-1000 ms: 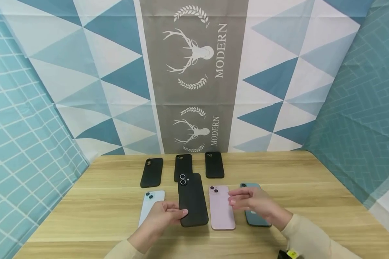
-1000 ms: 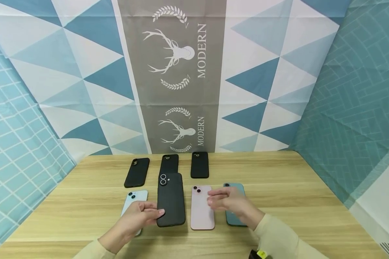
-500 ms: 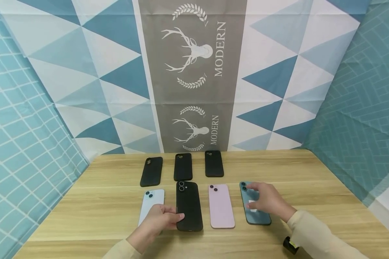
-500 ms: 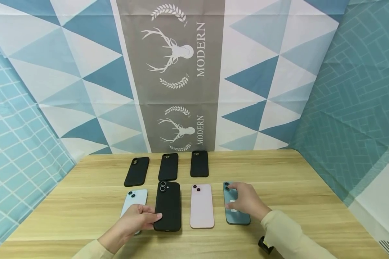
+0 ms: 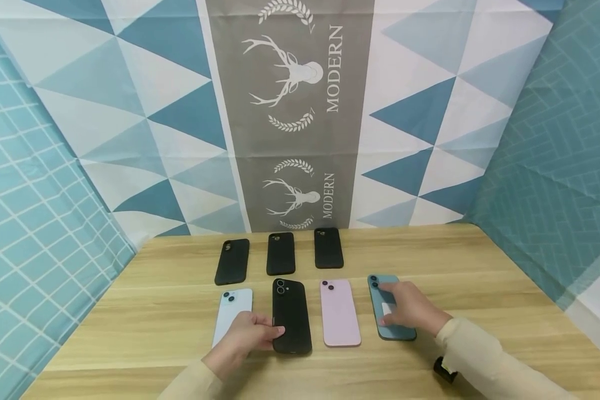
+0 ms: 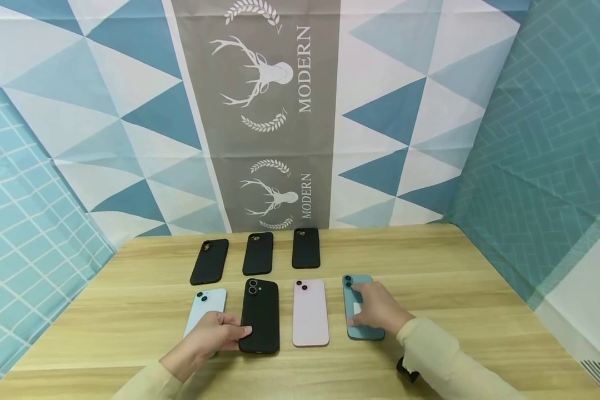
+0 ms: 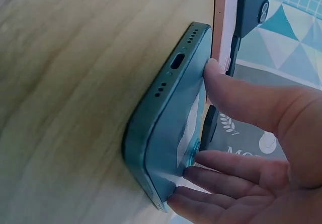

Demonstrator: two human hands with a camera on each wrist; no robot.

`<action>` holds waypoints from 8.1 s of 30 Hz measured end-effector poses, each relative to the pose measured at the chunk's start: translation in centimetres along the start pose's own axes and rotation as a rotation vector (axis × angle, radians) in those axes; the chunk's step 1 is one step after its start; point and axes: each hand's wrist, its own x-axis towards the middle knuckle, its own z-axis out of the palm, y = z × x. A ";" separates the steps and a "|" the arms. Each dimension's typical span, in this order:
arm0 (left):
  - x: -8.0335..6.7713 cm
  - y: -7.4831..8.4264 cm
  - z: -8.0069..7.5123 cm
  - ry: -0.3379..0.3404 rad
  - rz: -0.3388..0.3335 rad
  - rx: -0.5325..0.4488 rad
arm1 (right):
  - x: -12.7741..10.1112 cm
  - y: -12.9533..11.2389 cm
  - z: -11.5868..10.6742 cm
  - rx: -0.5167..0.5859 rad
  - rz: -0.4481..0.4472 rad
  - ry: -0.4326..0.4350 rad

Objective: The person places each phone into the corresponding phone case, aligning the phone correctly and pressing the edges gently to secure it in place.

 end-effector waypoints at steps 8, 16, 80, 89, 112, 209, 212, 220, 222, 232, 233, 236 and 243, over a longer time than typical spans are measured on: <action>1.0 0.6 0.0 0.050 -0.058 0.000 | 0.1 -0.2 -0.4 -0.040 -0.042 -0.033; 1.3 1.0 0.1 0.054 -0.083 0.085 | -0.1 0.1 -0.2 -0.020 -0.035 -0.038; 11.0 2.9 -9.2 0.384 -0.104 0.943 | -0.8 -2.0 0.8 -0.204 0.138 0.119; 11.9 3.3 -9.2 0.390 -0.096 0.939 | -0.2 -1.4 0.0 -0.210 0.124 0.082; 12.0 3.9 -9.5 0.554 -0.039 0.836 | 0.9 0.1 -1.6 -0.109 0.231 0.063; 4.1 8.9 -1.4 0.107 0.076 -0.086 | 2.4 -4.4 0.9 1.363 0.287 -0.122; 4.0 8.9 -0.8 0.107 0.078 -0.081 | 2.5 -4.9 0.9 1.360 0.297 -0.112; 4.0 9.0 0.8 0.094 0.065 -0.064 | 2.9 -6.3 1.1 1.389 0.250 -0.124; 3.9 9.0 1.0 0.091 0.061 -0.062 | 3.0 -6.4 1.3 1.405 0.228 -0.135; 3.9 8.4 1.9 0.091 0.058 -0.103 | 3.4 -6.5 1.6 1.450 0.196 -0.167; 4.0 8.3 2.0 0.090 0.059 -0.108 | 3.4 -6.5 1.7 1.460 0.191 -0.175; 4.0 7.9 2.1 0.095 0.067 -0.097 | 3.4 -6.3 1.8 1.486 0.166 -0.209; 3.5 7.8 1.9 0.119 0.139 0.069 | 3.3 -6.3 1.9 1.515 0.149 -0.240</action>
